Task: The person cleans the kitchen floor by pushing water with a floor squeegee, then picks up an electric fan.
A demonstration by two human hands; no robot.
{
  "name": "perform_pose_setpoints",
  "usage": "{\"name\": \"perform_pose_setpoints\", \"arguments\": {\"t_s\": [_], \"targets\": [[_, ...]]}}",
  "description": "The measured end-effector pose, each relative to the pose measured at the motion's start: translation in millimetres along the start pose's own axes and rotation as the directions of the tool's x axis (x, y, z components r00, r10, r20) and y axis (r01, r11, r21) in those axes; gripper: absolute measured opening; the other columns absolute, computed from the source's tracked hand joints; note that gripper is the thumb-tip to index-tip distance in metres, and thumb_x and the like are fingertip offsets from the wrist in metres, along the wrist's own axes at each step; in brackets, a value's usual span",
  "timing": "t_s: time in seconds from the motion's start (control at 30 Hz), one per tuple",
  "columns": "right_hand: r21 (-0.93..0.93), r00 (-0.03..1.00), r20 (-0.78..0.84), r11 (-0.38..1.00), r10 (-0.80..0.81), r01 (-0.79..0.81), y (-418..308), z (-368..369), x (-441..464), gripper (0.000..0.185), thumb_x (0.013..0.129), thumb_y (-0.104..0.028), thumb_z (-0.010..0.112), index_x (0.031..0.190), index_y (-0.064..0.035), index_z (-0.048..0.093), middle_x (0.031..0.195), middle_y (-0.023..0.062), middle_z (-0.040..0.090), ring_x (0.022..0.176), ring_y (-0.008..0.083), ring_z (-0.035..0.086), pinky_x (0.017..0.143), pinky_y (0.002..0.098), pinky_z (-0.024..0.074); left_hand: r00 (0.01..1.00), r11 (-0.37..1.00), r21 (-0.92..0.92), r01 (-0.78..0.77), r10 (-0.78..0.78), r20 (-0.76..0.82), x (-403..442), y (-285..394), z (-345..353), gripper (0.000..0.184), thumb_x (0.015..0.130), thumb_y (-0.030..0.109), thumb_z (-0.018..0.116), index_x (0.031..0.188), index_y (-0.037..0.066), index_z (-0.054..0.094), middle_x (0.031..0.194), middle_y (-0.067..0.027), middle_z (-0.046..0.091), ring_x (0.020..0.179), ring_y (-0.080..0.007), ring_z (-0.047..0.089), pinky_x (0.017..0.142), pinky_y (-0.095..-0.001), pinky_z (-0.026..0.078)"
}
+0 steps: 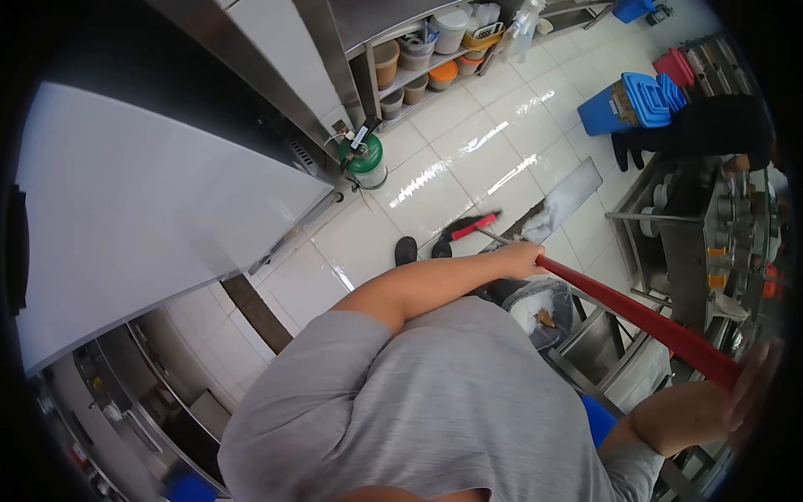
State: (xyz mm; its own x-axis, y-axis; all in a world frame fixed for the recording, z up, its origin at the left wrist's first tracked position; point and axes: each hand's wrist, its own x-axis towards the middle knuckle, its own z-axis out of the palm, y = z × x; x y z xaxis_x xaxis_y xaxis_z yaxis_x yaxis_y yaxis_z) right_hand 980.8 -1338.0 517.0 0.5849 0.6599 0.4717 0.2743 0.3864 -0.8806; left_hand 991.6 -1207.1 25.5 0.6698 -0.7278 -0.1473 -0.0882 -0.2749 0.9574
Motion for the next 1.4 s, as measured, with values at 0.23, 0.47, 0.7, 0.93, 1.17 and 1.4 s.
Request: {"name": "perform_pose_setpoints", "arguments": {"t_s": [0.23,0.47,0.7,0.93,1.17,1.4], "targets": [[-0.109,0.758,-0.293,0.808,-0.582,0.579,41,73,61,0.021,0.087,-0.018,0.054,0.068,-0.0089,0.047,0.053,-0.0017,0.044,0.043,0.0108,0.045,0.045,0.0245,0.0423,0.937,0.957,0.217,-0.193,0.246,-0.250,-7,33,-54,0.018,0.072,0.025,0.072,0.077,0.010,0.062,0.073,-0.0106,0.062,0.078,-0.0314,0.061,0.094,-0.0571,0.033],[-0.469,0.848,-0.464,0.883,-0.255,0.009,106,13,-19,0.025,0.082,-0.023,0.055,0.061,-0.0149,0.044,0.055,-0.0023,0.040,0.050,0.0109,0.040,0.052,0.0267,0.0335,0.589,0.983,0.180,-0.025,0.160,-0.792,20,-17,-148,0.029,0.072,0.019,0.073,0.093,0.007,0.057,0.094,-0.0103,0.060,0.097,-0.0304,0.055,0.087,-0.0474,0.041],[-0.258,0.897,-0.427,0.966,-0.117,0.003,38,-4,-58,0.023,0.080,-0.024,0.056,0.062,-0.0158,0.044,0.058,-0.0016,0.044,0.051,0.0109,0.041,0.052,0.0272,0.0326,0.900,0.944,0.331,0.009,0.137,-0.415,16,7,-84,0.026,0.075,0.031,0.069,0.088,0.011,0.060,0.088,-0.0074,0.062,0.094,-0.0292,0.057,0.084,-0.0518,0.039],[-0.286,0.982,-0.148,0.945,0.117,-0.156,-11,44,6,0.024,0.078,-0.012,0.062,0.062,-0.0082,0.045,0.055,0.0022,0.050,0.042,0.0138,0.043,0.045,0.0291,0.0390,0.965,0.927,0.268,-0.262,0.245,0.095,25,59,0,0.018,0.072,0.030,0.065,0.065,0.013,0.066,0.067,-0.0100,0.064,0.071,-0.0286,0.064,0.077,-0.0426,0.044],[-0.451,0.898,-0.403,0.892,-0.177,-0.027,-15,9,-50,0.022,0.080,-0.015,0.061,0.064,-0.0093,0.048,0.053,-0.0008,0.047,0.044,0.0114,0.047,0.045,0.0260,0.0420,0.918,0.925,0.368,-0.099,0.227,-0.325,85,60,-83,0.018,0.067,0.025,0.072,0.077,0.012,0.066,0.074,-0.0103,0.062,0.079,-0.0287,0.061,0.078,-0.0401,0.045],[-0.427,0.908,-0.416,0.892,-0.052,-0.145,142,-97,-80,0.015,0.067,-0.013,0.060,0.062,-0.0084,0.046,0.060,0.0044,0.047,0.054,0.0197,0.044,0.054,0.0341,0.0353,0.853,0.739,0.479,0.473,-0.248,-0.459,160,-12,-151,0.051,0.073,0.038,0.071,0.113,0.011,0.053,0.123,-0.0065,0.049,0.120,-0.0314,0.042,0.098,-0.0637,0.028]]}}
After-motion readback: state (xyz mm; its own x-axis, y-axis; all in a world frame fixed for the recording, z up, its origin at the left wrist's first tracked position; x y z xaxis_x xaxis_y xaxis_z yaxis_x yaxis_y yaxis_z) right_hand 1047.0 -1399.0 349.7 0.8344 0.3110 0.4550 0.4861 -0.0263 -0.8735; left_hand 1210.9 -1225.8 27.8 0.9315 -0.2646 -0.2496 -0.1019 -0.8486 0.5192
